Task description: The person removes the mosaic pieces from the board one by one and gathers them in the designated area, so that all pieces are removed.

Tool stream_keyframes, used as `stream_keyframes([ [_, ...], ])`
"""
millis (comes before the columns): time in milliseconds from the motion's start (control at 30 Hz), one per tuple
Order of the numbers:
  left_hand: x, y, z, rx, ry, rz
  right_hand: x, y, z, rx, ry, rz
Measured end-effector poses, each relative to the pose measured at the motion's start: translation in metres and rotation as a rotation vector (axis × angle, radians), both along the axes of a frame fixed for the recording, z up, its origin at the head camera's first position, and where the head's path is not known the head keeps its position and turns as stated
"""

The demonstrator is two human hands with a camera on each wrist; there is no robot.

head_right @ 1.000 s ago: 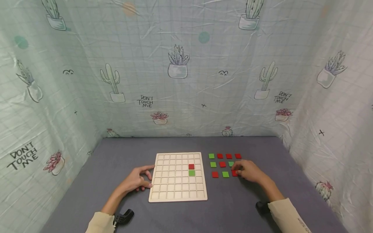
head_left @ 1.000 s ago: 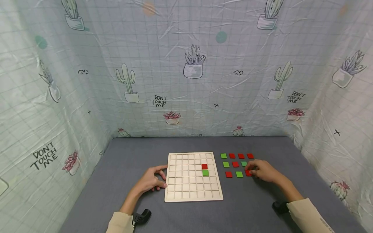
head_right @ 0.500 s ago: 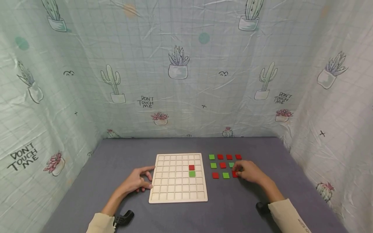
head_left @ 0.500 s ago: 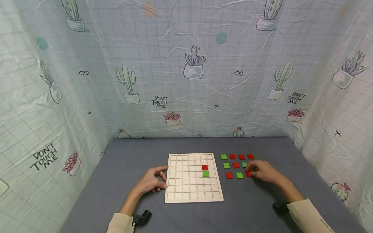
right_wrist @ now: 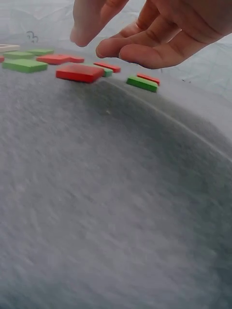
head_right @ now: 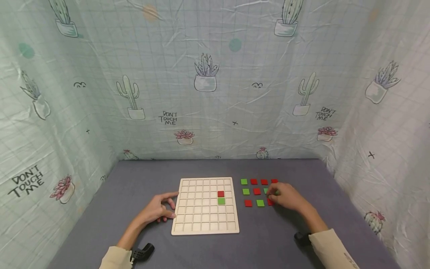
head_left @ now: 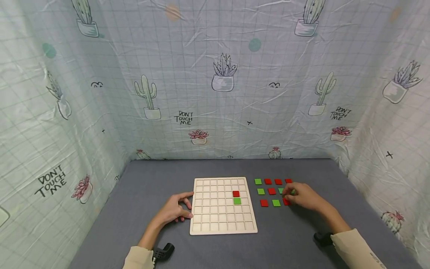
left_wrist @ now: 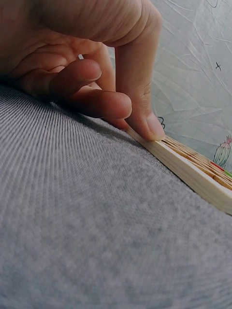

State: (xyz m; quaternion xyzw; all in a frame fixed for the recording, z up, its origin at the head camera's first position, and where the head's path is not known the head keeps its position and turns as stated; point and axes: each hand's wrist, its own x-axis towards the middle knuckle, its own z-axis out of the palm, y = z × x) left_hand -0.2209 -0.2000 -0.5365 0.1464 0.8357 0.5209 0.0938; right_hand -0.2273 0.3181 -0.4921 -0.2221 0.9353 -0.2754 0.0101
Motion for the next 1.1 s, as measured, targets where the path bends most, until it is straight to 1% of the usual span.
stream_keyframes([
  [167, -0.001, -0.001, -0.002, -0.019, 0.006, 0.003, -0.003, -0.014, 0.004, -0.019, -0.003, 0.002],
  [267, -0.001, -0.001, -0.002, -0.018, 0.001, 0.003, -0.008, -0.024, 0.006, -0.017, 0.001, 0.01],
  [467, 0.0, 0.0, 0.0, -0.013, -0.006, 0.004, -0.02, -0.045, 0.007, -0.03, 0.029, 0.054],
  [667, 0.0, 0.0, 0.001, -0.007, 0.011, 0.003, -0.029, -0.068, 0.006, -0.048, 0.028, 0.101],
  [833, -0.001, 0.0, 0.0, -0.017, 0.012, 0.008, -0.033, -0.086, 0.004, -0.045, 0.021, 0.122],
  [967, -0.002, 0.0, -0.002, -0.029, 0.007, 0.01, -0.035, -0.1, 0.004, -0.063, 0.002, 0.148],
  [1100, -0.002, 0.0, -0.002, -0.03, 0.01, 0.011, -0.036, -0.113, 0.004, -0.057, -0.008, 0.162],
])
